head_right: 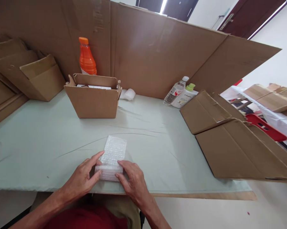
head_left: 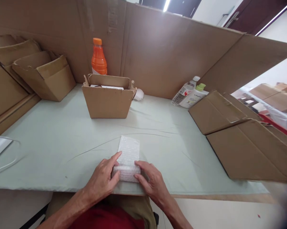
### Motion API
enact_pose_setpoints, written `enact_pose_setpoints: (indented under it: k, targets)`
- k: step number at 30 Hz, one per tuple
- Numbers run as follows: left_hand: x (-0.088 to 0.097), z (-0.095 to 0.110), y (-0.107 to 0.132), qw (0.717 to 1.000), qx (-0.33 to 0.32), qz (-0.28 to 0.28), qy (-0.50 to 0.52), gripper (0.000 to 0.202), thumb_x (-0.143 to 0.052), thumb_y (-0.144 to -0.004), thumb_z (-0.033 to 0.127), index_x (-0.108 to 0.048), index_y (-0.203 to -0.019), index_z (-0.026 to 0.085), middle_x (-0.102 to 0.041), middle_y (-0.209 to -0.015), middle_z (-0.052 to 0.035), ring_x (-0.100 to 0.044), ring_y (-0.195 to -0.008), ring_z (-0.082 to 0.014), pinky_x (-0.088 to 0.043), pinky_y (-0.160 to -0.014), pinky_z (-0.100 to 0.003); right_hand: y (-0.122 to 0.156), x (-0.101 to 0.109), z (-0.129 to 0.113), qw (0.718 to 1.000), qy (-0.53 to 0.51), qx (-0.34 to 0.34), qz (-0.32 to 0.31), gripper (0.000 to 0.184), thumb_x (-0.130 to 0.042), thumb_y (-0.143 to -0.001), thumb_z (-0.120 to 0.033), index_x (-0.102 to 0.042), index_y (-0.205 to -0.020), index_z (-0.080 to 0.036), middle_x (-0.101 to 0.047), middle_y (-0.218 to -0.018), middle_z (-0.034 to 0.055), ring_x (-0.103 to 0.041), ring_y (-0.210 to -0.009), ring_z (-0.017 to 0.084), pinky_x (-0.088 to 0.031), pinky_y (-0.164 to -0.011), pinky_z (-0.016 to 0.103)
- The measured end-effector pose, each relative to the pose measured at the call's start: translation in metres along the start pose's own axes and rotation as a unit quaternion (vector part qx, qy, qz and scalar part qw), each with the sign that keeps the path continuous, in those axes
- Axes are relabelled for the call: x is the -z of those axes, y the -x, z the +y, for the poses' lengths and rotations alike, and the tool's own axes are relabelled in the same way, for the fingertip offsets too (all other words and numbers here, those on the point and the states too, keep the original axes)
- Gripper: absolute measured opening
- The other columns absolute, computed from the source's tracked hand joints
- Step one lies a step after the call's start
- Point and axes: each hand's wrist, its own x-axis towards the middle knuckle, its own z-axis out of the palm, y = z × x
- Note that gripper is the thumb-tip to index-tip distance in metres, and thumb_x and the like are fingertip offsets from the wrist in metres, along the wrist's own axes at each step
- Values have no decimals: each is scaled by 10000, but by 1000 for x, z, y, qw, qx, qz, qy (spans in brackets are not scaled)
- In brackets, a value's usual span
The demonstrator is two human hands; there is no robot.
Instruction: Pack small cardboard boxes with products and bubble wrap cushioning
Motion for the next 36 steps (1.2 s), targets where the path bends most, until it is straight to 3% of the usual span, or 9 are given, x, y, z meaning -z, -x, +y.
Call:
enact_pose_setpoints:
  k: [5,10,14,17,20,22,25,30,36]
  targets:
    - [-4,-9,-19,999,-3,30,-45,489,-531,-884,245,-511,-1369,192,-693,-1090,-93,-650,-956,-258,-527,-871,-432,-3,-3,-5,990,122,68,-21,303,-635,-914,-242,-608,-1214,-213,-654,-1272,136,-608,-1122,300,-474,-879,455]
    - [-1,-6,-9,996,-88,26,-19,600,-592,-864,249,-414,-1437,222,-642,-1260,-110,-592,-1139,-269,-467,-996,-445,-9,-10,-10,997,75,34,5,255,-522,-960,-145,-596,-1194,-216,-742,-1041,81,-667,-890,226,-488,-784,388]
    - [-1,-2,-9,999,-34,-12,11,638,-514,-856,175,-369,-1475,224,-698,-1117,-73,-645,-1006,-229,-502,-937,-406,-3,-8,-11,999,26,-14,16,274,-538,-975,-220,-583,-1245,-243,-747,-1029,51,-682,-858,201,-513,-765,349]
    - [-5,-3,-20,1000,8,6,-25,584,-530,-857,227,-444,-1434,203,-693,-1100,-96,-640,-1002,-265,-506,-927,-457,-1,-6,-12,994,101,-12,51,329,-567,-957,-272,-569,-1283,-230,-688,-1190,116,-644,-1043,265,-491,-840,410]
    - [-7,-5,-25,999,30,25,-20,526,-551,-866,285,-502,-1383,200,-674,-1087,-103,-628,-1010,-279,-511,-920,-479,-5,-8,-12,989,147,11,10,366,-616,-924,-299,-576,-1277,-213,-662,-1237,139,-611,-1075,306,-461,-855,455]
    - [-7,-7,-21,995,76,42,42,558,-572,-871,350,-473,-1399,197,-651,-1148,-115,-633,-1013,-267,-525,-917,-469,-8,-12,-11,991,132,12,-9,295,-597,-928,-248,-603,-1221,-212,-701,-1156,117,-630,-995,285,-463,-821,436]
    - [-9,-9,-9,965,155,75,199,681,-578,-873,389,-337,-1474,178,-578,-1325,-170,-630,-1116,-265,-534,-950,-461,-12,-19,-9,995,46,-57,64,206,-551,-947,-207,-626,-1139,-214,-732,-1023,83,-653,-897,240,-494,-791,382]
    - [-12,6,-3,904,164,8,395,753,-561,-843,257,-238,-1515,146,-591,-1357,-188,-637,-1185,-254,-526,-1005,-419,-17,-26,-16,970,-190,-149,24,177,-543,-954,-288,-649,-1078,-219,-734,-936,40,-683,-816,192,-555,-707,276]
    - [-13,16,-5,966,112,88,217,646,-553,-887,249,-336,-1491,184,-692,-1165,-98,-669,-1068,-206,-526,-992,-372,-14,-16,-14,997,-44,-55,19,475,-654,-891,-322,-550,-1351,-260,-627,-1333,121,-581,-1238,301,-498,-1016,471]
